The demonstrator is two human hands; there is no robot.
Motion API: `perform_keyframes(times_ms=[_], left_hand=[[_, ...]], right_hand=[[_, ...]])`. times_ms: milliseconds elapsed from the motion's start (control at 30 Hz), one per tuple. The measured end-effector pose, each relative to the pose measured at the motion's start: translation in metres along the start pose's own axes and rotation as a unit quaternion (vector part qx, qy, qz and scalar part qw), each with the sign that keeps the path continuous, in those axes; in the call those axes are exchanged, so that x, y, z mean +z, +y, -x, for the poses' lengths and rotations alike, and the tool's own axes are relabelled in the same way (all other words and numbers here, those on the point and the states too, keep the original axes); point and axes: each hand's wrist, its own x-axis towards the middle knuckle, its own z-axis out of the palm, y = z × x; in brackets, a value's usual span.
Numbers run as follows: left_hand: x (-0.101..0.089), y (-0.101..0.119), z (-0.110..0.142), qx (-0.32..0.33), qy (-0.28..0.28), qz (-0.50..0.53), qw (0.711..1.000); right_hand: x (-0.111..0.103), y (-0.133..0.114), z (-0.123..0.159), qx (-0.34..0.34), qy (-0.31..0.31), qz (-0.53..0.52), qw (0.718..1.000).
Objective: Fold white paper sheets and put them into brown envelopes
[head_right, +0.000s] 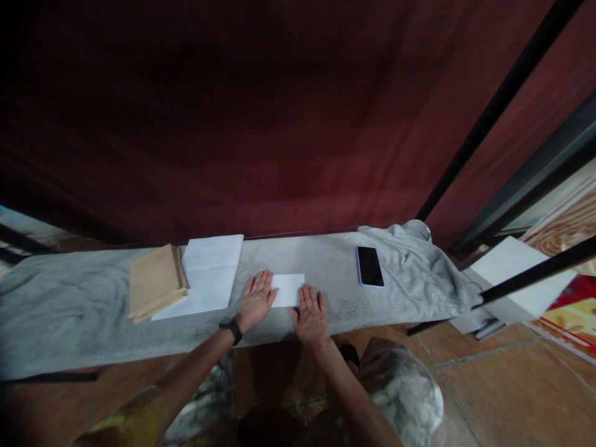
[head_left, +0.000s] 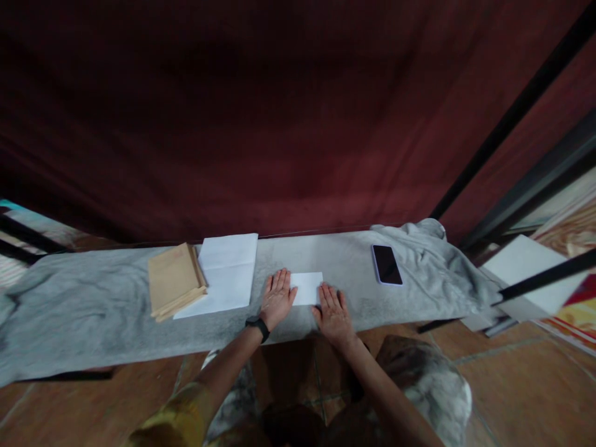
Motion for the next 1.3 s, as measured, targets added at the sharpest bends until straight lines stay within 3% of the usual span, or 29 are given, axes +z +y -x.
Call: perform_keyframes(times_ms=[133, 333, 633, 767, 933, 1167, 1267, 1300], left_hand=[[-0.005, 0.008, -0.001, 0.029, -0.009, 0.009, 0.999], [-0.019, 0.009, -0.012, 0.018, -0.017, 0.023, 0.999], [-0.04, 0.006, -0.045, -0.043, -0.059, 0.078, 0.994], [-0.052, 0.008, -0.043, -0.088, -0.075, 0.116, 0.987], [-0.077, 0.026, -0.037, -0.137, -0.068, 0.178, 0.972], [-0.101, 0.049, -0.045, -0.159, -0.041, 0.33, 0.93], [-0.104, 0.047, -0.046, -0.153, -0.054, 0.411, 0.897], [-0.104, 0.045, -0.045, -0.156, -0.063, 0.457, 0.873]], right_hand=[[0.001, -0.003, 0.005, -0.016, 0.012, -0.007, 1.0], [0.0, 0.001, 0.005, -0.016, -0.013, -0.011, 1.0], [-0.014, 0.007, -0.002, -0.011, -0.058, -0.02, 0.998], [-0.02, 0.009, -0.004, -0.022, -0.076, -0.031, 0.996], [-0.022, -0.008, -0.004, -0.076, -0.04, -0.057, 0.995], [-0.03, -0.024, -0.011, -0.064, 0.007, -0.089, 0.994], [-0.039, -0.015, -0.018, -0.013, 0.034, -0.211, 0.977], [-0.042, -0.012, -0.021, 0.015, 0.042, -0.27, 0.962]])
